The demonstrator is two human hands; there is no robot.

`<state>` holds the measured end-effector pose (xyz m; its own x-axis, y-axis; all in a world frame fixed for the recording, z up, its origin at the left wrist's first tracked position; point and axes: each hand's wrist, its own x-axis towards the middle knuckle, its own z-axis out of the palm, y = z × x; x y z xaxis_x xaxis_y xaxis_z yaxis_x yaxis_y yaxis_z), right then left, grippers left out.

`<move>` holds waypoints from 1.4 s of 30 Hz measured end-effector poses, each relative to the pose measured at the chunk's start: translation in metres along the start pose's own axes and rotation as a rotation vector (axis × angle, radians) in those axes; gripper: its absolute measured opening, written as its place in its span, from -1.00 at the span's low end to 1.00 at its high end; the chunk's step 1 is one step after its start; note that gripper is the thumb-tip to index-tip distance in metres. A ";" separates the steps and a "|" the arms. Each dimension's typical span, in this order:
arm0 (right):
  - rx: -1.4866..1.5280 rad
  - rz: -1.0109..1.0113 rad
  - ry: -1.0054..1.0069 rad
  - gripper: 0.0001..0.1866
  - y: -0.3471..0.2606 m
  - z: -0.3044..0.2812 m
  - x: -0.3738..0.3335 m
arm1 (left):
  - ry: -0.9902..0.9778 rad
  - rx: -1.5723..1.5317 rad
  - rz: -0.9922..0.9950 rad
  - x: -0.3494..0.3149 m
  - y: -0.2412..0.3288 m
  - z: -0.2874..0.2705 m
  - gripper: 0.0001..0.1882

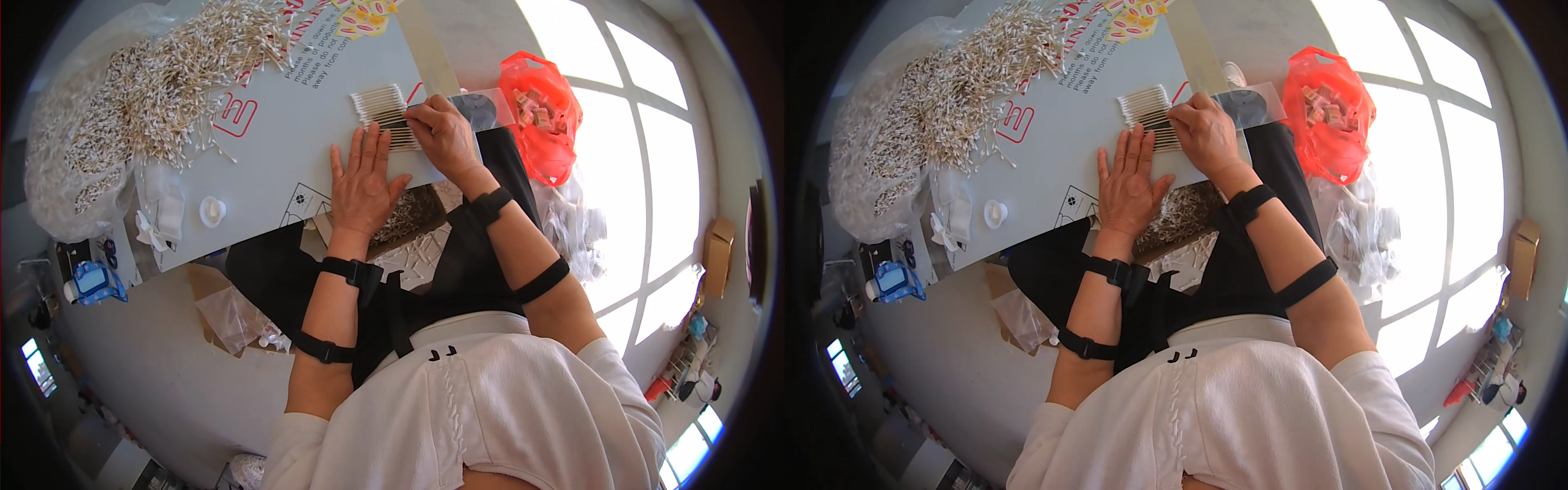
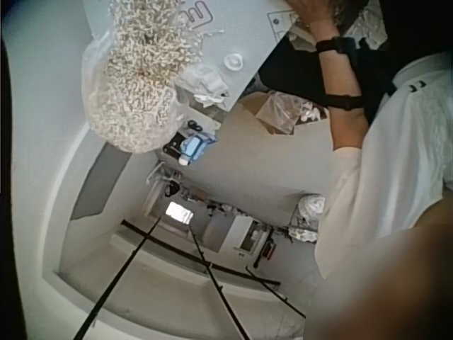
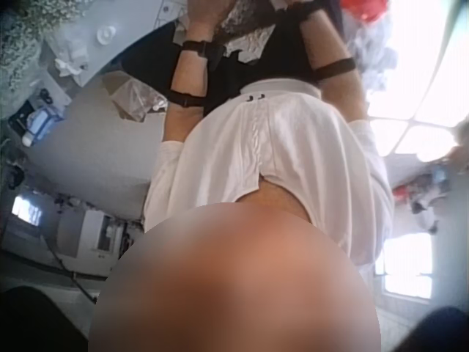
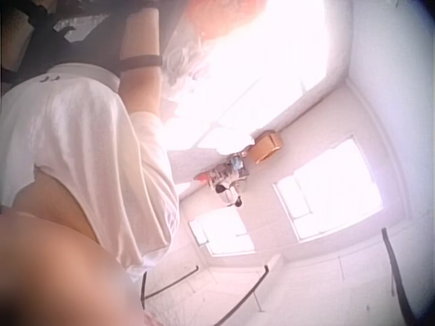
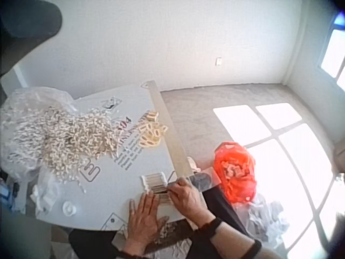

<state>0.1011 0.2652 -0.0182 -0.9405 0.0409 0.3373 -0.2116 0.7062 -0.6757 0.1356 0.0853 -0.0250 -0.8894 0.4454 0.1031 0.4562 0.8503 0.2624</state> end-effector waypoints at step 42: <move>-0.016 -0.039 -0.036 -0.91 0.011 0.013 0.020 | -0.019 -0.078 0.043 0.005 0.001 -0.001 -0.15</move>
<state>0.0761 0.2643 -0.0273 -0.9405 -0.0120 0.3395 -0.2445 0.7179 -0.6518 0.1321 0.0880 -0.0229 -0.8678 0.4872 0.0979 0.4900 0.8060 0.3321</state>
